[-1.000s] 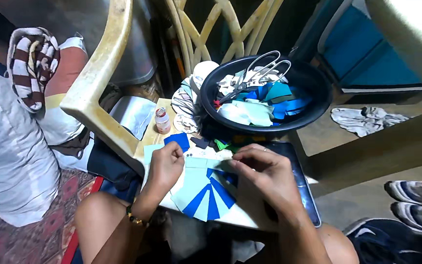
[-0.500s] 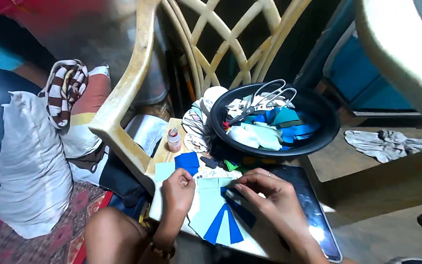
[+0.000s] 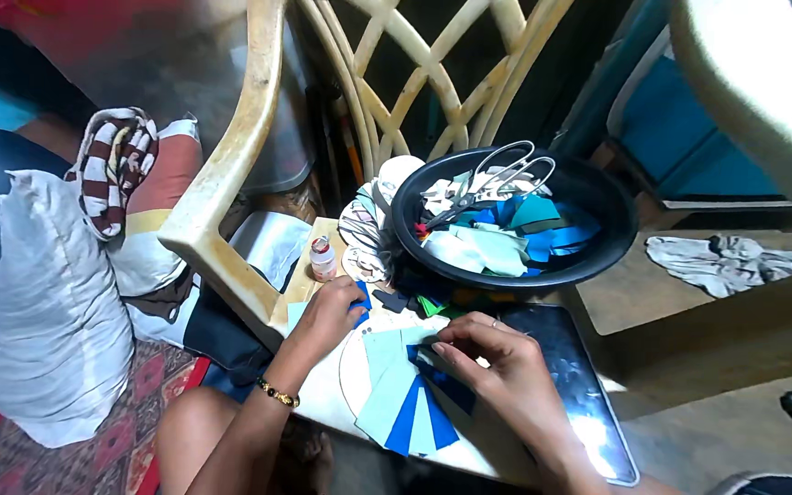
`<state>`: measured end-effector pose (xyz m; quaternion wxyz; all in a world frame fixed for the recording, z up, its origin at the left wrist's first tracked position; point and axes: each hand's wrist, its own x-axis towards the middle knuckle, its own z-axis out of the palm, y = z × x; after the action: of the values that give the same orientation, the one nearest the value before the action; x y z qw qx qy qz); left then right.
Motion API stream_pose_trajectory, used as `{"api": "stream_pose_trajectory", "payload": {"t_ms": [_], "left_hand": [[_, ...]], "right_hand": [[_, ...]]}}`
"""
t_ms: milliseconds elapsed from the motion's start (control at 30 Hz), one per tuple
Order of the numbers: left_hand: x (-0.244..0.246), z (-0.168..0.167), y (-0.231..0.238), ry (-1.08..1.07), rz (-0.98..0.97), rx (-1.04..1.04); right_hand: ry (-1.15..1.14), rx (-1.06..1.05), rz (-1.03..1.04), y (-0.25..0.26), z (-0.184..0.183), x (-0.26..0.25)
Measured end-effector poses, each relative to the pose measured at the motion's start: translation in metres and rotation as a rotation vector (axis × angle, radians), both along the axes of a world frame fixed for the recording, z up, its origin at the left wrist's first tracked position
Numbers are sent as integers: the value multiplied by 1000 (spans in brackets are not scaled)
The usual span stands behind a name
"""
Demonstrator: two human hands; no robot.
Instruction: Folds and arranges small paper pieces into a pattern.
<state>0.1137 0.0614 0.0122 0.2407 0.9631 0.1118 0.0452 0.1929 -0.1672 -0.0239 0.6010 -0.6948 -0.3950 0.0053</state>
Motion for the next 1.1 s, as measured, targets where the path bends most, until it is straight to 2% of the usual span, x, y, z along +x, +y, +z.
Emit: {"api": "stream_pose_trajectory", "payload": {"t_ms": [633,1100], "left_hand": [[9,9,15,84,45,-199],[15,16,17,166,60,-206]], "right_hand": [[-17,-28,18,2,-3,0],[-19,-29,30,2,-3,1]]}}
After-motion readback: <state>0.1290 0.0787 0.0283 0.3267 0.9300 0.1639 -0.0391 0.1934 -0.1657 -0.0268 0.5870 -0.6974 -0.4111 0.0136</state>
